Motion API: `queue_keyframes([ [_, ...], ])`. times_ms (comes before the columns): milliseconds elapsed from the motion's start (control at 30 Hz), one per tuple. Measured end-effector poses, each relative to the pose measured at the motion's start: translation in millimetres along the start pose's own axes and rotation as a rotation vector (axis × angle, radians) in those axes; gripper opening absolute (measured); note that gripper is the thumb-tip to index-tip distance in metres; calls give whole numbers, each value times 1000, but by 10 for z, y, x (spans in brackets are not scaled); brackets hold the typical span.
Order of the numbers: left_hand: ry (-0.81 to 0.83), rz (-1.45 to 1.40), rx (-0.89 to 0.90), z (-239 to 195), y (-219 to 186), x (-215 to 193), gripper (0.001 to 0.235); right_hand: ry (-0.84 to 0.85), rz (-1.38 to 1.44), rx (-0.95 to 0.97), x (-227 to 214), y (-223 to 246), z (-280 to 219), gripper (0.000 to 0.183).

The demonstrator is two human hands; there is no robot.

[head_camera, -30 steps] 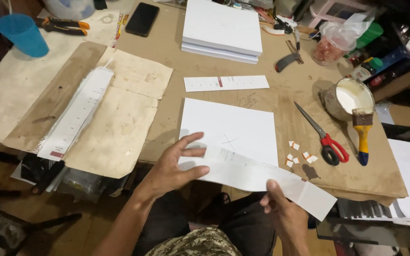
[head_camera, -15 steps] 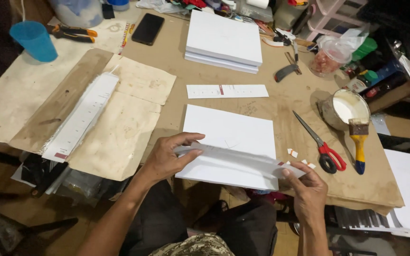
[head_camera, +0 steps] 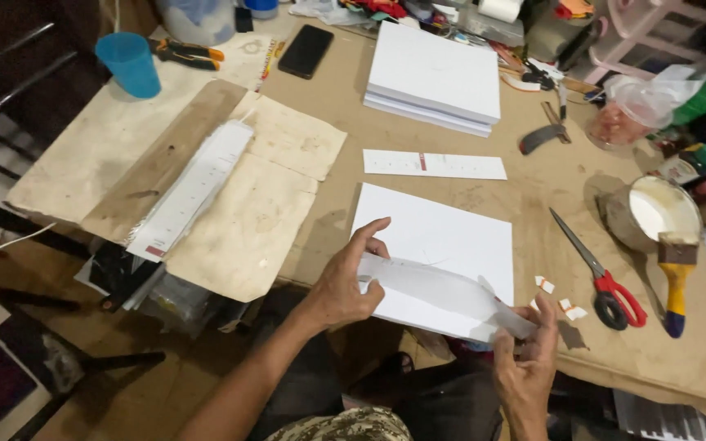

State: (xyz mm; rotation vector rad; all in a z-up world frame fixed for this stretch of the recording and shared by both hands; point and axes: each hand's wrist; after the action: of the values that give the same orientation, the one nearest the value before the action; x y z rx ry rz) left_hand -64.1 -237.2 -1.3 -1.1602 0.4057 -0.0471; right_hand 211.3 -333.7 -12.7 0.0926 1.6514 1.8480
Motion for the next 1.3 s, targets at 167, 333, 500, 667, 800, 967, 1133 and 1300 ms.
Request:
queue_keyframes([
  [167, -56, -17, -56, -13, 20, 1, 75, -131, 8, -26, -4, -170, 13, 62],
  [333, -108, -116, 80, -86, 24, -8, 61, -133, 93, -143, -76, -305, 23, 53],
  [500, -106, -102, 62, -66, 38, 8, 69, -90, 112, -98, -65, -251, 27, 63],
  [667, -105, -42, 54, -20, 57, 90, 76, -90, 98, -76, -48, -168, -49, 67],
  [800, -35, -5, 9, 33, 32, 106, 90, -119, 77, -59, -29, -174, -68, 72],
  [967, -10, -17, -68, 56, -52, 39, 85, -129, 85, -99, -64, -321, -45, 79],
  [1133, -8, -108, 42, 76, 260, 125, 81, -133, 156, -85, -193, -757, -34, 75],
  [1300, 36, -60, -100, 134, 49, 114, 82, -189, 182, -38, -307, -456, -122, 63],
])
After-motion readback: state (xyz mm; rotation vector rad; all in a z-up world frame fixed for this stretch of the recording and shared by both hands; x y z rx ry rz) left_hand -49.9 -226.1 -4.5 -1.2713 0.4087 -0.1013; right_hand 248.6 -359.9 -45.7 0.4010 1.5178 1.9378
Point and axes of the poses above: each hand's wrist, its own z-axis towards the middle knuckle, its own x-axis out of the palm, y = z × x
